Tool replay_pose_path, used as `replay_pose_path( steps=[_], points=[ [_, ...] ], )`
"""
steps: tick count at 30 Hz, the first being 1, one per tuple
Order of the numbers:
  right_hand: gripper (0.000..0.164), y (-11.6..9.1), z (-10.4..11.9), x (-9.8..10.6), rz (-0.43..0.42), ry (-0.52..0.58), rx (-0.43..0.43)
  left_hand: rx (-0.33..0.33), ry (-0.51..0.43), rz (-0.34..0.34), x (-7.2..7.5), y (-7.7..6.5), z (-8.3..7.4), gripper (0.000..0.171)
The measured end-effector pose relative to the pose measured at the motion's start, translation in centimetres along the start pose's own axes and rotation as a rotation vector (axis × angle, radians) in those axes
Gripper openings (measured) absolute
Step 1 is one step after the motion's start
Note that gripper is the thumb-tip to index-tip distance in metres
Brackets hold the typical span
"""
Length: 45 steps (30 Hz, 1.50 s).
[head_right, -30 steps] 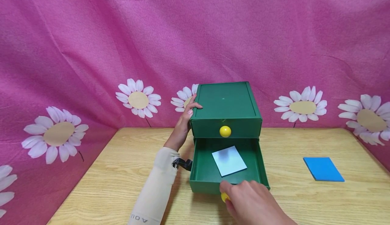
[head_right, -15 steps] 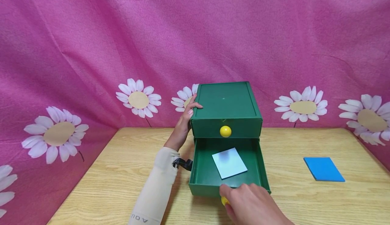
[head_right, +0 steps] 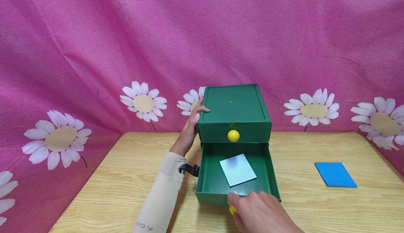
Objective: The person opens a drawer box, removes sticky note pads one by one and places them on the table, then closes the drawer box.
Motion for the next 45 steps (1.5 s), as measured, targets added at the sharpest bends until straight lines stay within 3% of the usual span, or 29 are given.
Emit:
replay_pose_path(
  steps=[13,22,29,36,45],
  points=[
    [0.017,-0.3,-0.3,0.2,-0.002,0.009,0.043,0.011,0.007,-0.006,-0.1,-0.1,-0.1,0.039],
    [0.015,-0.4,-0.7,0.9,-0.086,-0.016,0.136,0.002,-0.003,-0.008,0.0,-0.1,0.1,0.038],
    [0.011,-1.0,0.0,2.2,-0.269,-0.016,0.107,-0.014,-0.015,-0.058,0.3,0.6,3.6,0.041],
    [0.011,-1.1,0.3,3.0,-0.416,-0.019,0.015,-0.009,-0.008,-0.026,0.3,0.5,3.0,0.039],
    [0.019,-0.1,-0.5,3.1,-0.432,-0.026,-0.078,0.014,-0.013,-0.006,0.0,0.0,0.4,0.039]
  ],
)
Point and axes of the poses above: each hand's wrist, its own y-axis towards the middle knuckle, its own x-axis out of the back of the hand, z = x × y, the point moved 3 cm from there along y, towards the middle knuckle, and after that the axes turned 5 degrees about -x, right-handed, at the moved point
